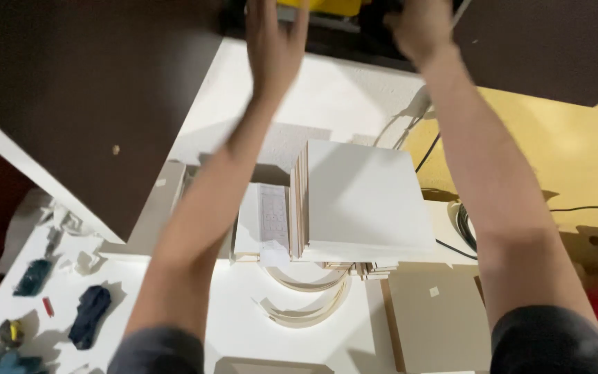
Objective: Performing woodworking tasks such as edge banding panels with an iron, sanding surfaces, and organizing materials.
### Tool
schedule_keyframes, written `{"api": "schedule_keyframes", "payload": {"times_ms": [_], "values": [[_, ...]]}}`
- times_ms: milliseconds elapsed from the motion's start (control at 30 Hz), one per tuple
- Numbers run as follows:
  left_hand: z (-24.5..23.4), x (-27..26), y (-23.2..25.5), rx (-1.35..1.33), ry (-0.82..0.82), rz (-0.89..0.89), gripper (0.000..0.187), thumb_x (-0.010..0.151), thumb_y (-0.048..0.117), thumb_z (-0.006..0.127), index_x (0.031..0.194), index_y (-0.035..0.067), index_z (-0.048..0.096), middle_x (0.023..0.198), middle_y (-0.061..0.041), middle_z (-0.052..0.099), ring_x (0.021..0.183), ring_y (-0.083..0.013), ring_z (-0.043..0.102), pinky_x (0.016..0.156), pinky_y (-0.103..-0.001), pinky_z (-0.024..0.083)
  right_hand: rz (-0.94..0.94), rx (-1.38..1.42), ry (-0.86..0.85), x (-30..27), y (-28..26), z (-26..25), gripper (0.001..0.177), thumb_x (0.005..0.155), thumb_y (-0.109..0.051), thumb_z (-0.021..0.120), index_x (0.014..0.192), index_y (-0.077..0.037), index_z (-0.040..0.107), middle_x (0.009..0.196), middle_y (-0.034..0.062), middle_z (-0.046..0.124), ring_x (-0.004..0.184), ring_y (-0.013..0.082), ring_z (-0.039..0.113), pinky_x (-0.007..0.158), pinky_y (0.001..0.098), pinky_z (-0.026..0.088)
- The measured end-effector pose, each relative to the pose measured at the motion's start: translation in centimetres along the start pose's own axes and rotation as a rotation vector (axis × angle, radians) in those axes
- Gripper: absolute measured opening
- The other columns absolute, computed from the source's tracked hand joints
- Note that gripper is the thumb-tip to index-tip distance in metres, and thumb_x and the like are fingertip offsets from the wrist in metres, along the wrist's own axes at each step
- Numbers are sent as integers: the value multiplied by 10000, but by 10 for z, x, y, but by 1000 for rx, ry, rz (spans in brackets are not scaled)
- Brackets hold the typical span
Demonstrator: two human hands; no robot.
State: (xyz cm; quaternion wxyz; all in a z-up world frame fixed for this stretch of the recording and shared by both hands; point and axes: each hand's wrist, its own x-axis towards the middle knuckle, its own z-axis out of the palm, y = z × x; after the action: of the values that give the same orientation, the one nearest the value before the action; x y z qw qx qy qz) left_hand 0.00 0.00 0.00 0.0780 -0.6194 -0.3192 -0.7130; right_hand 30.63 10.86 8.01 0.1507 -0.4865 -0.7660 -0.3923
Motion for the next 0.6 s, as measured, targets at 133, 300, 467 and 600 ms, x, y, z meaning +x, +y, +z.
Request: {"api": "schedule_keyframes", "payload": {"times_ms": [133, 300, 467, 600], "values": [[-70, -116, 95, -725, 93, -866, 339, 931, 67, 718, 1260, 20, 650, 1286, -142, 710, 1205, -244, 695, 1077, -334, 577, 232, 339, -46, -45, -49, -51, 520, 1023, -73, 599, 1510, 35, 451, 1536, 256, 433, 1225, 487, 594, 898, 541, 592], [-204, -100, 121, -1083, 147, -1391, 373, 984, 444, 555, 1131, 113, 643, 988, -103, 675, 851, -226, 666, 702, -348, 579, 498, 901, -293, -248, -179, -129, 402, 1027, -301, 536, 1301, -36, 665, 1255, 231, 667, 1251, 415, 589, 1038, 518, 464], [-215, -72, 130, -1278, -150, -1290, 461, 950, 447, 626, 1230, 82, 659, 861, -115, 682, 707, -246, 670, 583, -371, 570, 255, 1427, -454, -465, -308, -237, 248, 1020, -159, 555, 1099, -45, 760, 969, 163, 805, 967, 360, 762, 849, 473, 585], [-124, -78, 149, -1235, -212, -1287, 461, 950, 354, 672, 1276, 35, 604, 1020, -167, 655, 869, -310, 647, 752, -421, 550, 907, 1386, -1002, -608, -380, -275, 178, 898, -412, 695, 883, -290, 825, 811, -67, 782, 857, 118, 752, 832, 295, 554]]}}
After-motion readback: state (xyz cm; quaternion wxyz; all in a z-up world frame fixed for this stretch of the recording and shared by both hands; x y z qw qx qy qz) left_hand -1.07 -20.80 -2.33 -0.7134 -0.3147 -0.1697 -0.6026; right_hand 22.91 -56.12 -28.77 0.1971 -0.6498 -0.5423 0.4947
